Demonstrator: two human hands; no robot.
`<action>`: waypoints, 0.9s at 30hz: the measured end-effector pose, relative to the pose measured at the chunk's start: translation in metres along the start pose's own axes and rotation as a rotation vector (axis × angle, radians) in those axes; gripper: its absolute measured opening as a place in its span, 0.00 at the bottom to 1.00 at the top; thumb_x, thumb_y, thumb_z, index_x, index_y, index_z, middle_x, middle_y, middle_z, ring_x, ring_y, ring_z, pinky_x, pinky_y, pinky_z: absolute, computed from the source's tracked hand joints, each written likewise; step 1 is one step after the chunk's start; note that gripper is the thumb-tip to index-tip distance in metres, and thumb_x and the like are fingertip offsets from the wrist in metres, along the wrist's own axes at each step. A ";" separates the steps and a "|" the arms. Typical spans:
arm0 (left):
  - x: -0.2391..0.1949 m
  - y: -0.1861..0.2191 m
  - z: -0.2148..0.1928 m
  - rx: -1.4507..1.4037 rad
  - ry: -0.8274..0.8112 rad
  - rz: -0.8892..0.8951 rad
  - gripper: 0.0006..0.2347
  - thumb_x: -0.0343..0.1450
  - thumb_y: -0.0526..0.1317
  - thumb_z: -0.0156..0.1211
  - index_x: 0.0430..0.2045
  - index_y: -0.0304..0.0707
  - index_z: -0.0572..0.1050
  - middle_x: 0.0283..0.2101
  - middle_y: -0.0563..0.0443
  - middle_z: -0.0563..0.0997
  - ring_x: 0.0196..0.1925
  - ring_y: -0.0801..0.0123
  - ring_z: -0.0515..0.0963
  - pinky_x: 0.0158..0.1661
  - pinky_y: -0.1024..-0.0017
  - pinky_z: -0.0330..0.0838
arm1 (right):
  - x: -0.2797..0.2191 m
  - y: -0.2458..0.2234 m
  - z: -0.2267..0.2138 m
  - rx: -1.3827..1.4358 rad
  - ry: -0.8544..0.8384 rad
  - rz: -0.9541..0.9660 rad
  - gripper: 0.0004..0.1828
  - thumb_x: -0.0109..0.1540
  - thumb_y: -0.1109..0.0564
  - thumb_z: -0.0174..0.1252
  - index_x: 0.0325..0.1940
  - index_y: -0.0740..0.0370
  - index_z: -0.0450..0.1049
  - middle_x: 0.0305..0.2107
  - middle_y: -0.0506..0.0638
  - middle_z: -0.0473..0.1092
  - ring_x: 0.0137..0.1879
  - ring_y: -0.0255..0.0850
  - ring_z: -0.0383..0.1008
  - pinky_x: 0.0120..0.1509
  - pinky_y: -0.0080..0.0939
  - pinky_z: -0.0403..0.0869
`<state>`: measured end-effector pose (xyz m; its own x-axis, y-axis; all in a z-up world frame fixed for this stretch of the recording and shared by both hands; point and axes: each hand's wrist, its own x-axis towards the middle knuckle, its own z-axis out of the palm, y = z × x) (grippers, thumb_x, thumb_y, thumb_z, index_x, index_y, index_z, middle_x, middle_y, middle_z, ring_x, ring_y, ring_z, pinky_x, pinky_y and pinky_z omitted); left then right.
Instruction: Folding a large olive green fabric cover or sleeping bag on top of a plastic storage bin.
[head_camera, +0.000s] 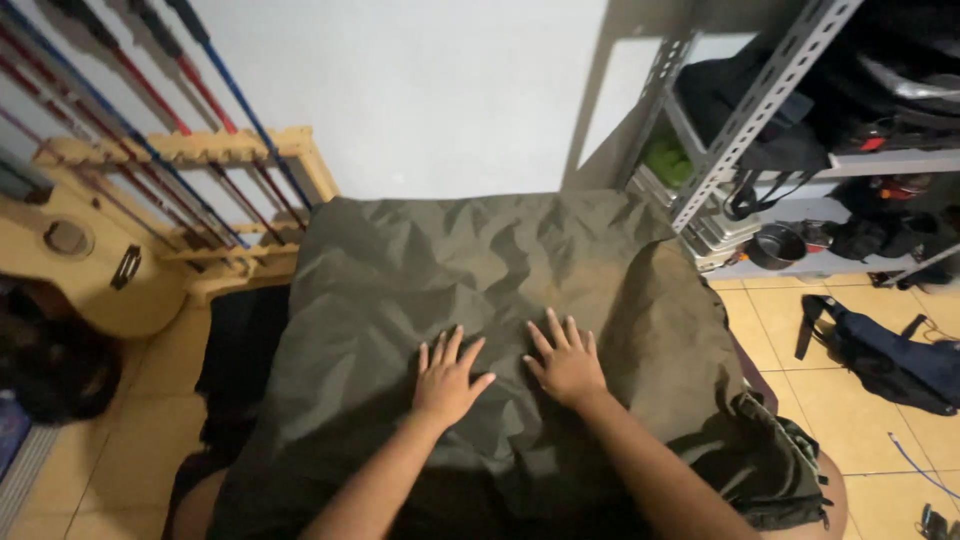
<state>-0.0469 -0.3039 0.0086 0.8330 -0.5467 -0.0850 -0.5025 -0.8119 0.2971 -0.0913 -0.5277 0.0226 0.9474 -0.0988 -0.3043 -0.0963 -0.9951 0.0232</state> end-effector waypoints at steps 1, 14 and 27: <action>-0.005 -0.010 -0.006 0.005 0.004 0.012 0.28 0.75 0.58 0.52 0.70 0.53 0.62 0.75 0.37 0.58 0.76 0.42 0.58 0.70 0.35 0.47 | -0.002 0.019 0.003 0.004 0.008 0.010 0.36 0.71 0.31 0.34 0.82 0.38 0.43 0.80 0.51 0.36 0.82 0.56 0.41 0.80 0.68 0.50; -0.029 -0.187 0.020 0.153 0.199 -0.643 0.36 0.72 0.67 0.43 0.76 0.58 0.49 0.82 0.53 0.44 0.82 0.57 0.43 0.70 0.27 0.37 | -0.025 0.240 0.050 0.364 0.096 0.748 0.54 0.64 0.14 0.30 0.83 0.48 0.44 0.72 0.64 0.58 0.70 0.64 0.69 0.69 0.68 0.68; -0.058 -0.298 -0.008 -0.189 -0.351 -1.094 0.49 0.62 0.71 0.62 0.71 0.33 0.57 0.68 0.33 0.70 0.66 0.36 0.74 0.59 0.43 0.71 | -0.031 0.256 0.044 0.521 0.062 0.615 0.45 0.59 0.32 0.60 0.71 0.62 0.62 0.60 0.66 0.71 0.63 0.64 0.73 0.67 0.58 0.70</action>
<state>0.0562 -0.0280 -0.0673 0.6759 0.3762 -0.6338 0.5122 -0.8581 0.0369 -0.1583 -0.7788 -0.0037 0.6920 -0.6431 -0.3279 -0.7214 -0.6323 -0.2824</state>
